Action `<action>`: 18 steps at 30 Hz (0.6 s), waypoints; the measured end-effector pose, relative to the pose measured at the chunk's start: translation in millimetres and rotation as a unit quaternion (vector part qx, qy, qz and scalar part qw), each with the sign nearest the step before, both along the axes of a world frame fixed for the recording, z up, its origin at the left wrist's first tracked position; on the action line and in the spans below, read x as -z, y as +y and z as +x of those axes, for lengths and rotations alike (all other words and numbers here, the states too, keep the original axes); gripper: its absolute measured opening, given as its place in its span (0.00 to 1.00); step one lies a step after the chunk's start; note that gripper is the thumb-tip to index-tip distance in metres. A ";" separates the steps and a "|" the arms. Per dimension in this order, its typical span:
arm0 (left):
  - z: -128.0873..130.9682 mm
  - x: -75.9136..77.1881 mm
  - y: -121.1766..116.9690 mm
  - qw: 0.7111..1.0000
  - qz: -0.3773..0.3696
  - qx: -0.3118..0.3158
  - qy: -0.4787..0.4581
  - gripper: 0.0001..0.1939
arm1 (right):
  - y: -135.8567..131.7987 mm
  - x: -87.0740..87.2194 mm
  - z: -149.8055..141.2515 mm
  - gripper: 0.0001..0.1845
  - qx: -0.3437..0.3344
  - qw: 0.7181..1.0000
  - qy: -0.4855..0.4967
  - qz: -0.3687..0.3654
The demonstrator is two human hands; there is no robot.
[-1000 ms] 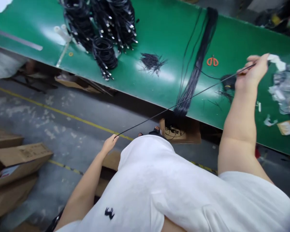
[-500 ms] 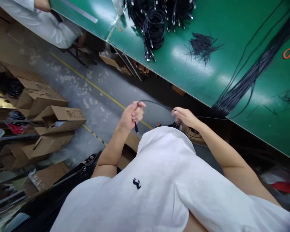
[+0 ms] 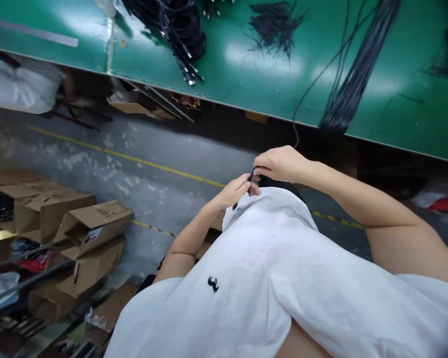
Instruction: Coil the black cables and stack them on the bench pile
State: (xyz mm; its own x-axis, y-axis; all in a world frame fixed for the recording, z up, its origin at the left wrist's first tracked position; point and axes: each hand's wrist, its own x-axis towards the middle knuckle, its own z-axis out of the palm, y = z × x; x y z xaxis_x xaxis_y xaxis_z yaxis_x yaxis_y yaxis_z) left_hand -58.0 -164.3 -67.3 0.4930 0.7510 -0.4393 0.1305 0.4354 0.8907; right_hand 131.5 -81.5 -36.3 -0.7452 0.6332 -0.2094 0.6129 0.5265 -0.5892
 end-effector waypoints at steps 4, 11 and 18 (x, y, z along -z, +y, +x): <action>-10.0 -12.4 15.9 0.972 -0.142 -0.122 -0.142 0.15 | 41.7 23.3 38.2 0.17 -0.002 0.996 0.059 -0.068; -42.1 -60.4 26.4 0.857 -0.163 -0.448 -0.195 0.26 | 131.8 118.1 204.3 0.19 0.156 0.979 -0.127 0.026; -34.8 -78.6 52.0 0.817 -0.064 -0.558 -0.132 0.22 | 154.8 114.9 243.9 0.33 0.124 0.980 -0.118 0.102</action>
